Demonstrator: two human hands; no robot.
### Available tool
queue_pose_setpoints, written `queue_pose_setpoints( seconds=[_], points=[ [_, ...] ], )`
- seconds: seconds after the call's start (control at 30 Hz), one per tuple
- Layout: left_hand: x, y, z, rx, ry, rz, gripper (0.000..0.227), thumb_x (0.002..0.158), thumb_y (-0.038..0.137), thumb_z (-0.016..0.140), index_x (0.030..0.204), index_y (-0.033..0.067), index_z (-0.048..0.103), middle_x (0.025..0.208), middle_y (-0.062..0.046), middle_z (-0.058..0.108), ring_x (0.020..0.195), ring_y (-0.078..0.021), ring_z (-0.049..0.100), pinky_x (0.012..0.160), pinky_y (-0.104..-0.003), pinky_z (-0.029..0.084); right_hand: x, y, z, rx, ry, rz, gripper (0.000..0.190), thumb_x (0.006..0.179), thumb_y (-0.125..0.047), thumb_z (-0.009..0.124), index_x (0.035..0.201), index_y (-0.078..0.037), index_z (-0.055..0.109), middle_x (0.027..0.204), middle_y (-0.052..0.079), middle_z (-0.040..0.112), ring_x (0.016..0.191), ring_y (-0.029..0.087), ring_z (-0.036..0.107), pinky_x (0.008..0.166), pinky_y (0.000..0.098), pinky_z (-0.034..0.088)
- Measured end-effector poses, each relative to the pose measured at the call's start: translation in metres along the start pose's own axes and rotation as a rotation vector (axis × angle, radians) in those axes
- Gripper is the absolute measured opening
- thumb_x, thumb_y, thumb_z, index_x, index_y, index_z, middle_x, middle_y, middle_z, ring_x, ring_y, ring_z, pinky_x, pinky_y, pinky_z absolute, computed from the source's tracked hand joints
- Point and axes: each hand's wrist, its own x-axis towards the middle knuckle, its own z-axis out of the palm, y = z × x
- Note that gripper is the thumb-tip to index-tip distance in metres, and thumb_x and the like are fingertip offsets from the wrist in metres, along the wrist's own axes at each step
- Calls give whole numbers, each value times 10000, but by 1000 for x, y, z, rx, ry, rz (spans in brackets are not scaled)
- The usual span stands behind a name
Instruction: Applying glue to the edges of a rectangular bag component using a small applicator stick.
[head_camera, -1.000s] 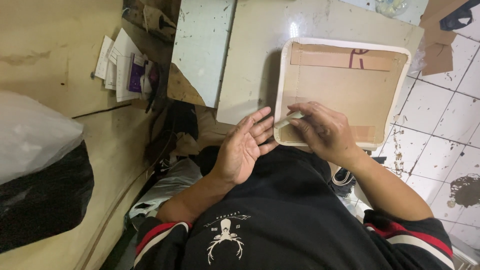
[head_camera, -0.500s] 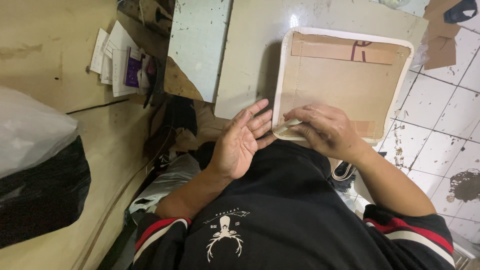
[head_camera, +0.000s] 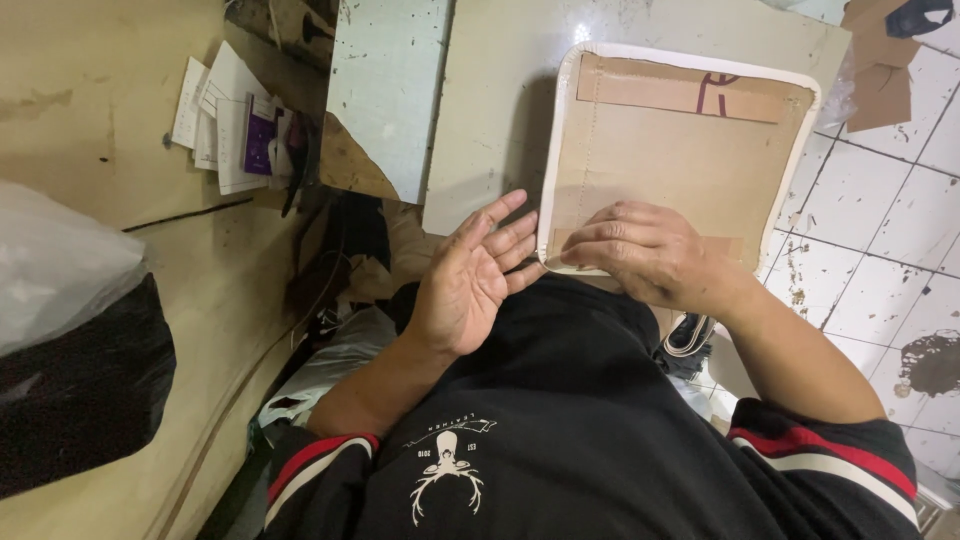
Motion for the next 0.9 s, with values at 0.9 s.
queue_pose_setpoints(
  seconds=[0.9],
  points=[
    [1,5,0,-9,52,-16,652,1019,401,481,1546,26,396,1514,-329,459,1405,-421,469,1087,-612,420,-40,12,3,-90,84,152,234,1009,-88,574,1109,68,716,1059,219,723,850,372,722,723,457,590]
  ],
)
